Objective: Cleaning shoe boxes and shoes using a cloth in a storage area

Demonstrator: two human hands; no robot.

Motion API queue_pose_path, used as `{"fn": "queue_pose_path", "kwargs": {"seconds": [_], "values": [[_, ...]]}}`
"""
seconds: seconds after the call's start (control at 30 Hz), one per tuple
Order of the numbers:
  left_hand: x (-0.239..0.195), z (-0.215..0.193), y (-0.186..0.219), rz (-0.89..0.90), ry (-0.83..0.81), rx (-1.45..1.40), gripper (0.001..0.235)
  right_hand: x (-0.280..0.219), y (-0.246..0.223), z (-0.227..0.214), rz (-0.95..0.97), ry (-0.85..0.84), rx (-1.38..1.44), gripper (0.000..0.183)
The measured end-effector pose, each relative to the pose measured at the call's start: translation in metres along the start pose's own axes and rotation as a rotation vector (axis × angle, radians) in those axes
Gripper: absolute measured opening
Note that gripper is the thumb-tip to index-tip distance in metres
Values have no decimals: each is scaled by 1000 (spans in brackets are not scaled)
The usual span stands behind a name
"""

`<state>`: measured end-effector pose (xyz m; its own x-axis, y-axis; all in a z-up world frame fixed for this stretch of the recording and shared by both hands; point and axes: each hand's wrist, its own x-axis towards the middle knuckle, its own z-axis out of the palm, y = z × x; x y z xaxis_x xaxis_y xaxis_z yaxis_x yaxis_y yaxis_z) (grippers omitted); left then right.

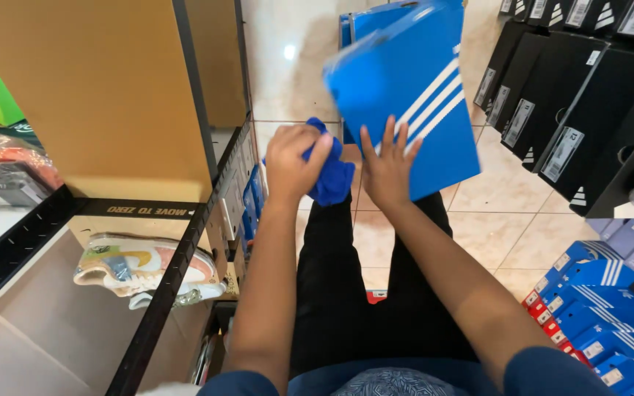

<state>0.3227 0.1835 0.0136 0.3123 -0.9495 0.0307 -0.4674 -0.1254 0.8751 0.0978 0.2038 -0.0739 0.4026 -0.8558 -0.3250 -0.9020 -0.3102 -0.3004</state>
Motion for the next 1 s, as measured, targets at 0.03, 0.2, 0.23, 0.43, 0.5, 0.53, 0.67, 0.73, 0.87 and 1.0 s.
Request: {"fn": "queue_pose_path", "kwargs": {"seconds": [0.03, 0.2, 0.23, 0.43, 0.5, 0.53, 0.67, 0.73, 0.87, 1.0], "values": [[7, 3, -3, -25, -12, 132, 24, -15, 18, 4, -115, 12, -52, 91], [29, 31, -21, -401, -338, 322, 53, -59, 80, -32, -233, 34, -11, 70], [32, 34, -23, -538, -497, 257, 65, -59, 86, -51, 69, 42, 299, 110], [21, 65, -68, -839, -906, -35, 107, -82, 253, 13, 591, 269, 929, 100], [11, 78, -86, -867, -1027, -76, 118, -75, 273, 19, 641, 227, 1234, 68], [6, 82, -91, -844, -1072, -163, 118, -73, 287, 26, 725, 168, 1315, 64], [-9, 80, -75, -807, -1071, -280, 124, -67, 313, 5, 817, -47, 1512, 61], [-17, 65, -32, -807, -1059, -220, 128, -74, 317, -4, 786, -94, 1496, 58], [-61, 39, 27, -742, -952, -153, 132, -97, 303, -60, 679, -186, 1451, 72], [-89, -19, 142, -712, -871, -234, 125, -154, 273, -162, 666, -197, 1436, 85]]}}
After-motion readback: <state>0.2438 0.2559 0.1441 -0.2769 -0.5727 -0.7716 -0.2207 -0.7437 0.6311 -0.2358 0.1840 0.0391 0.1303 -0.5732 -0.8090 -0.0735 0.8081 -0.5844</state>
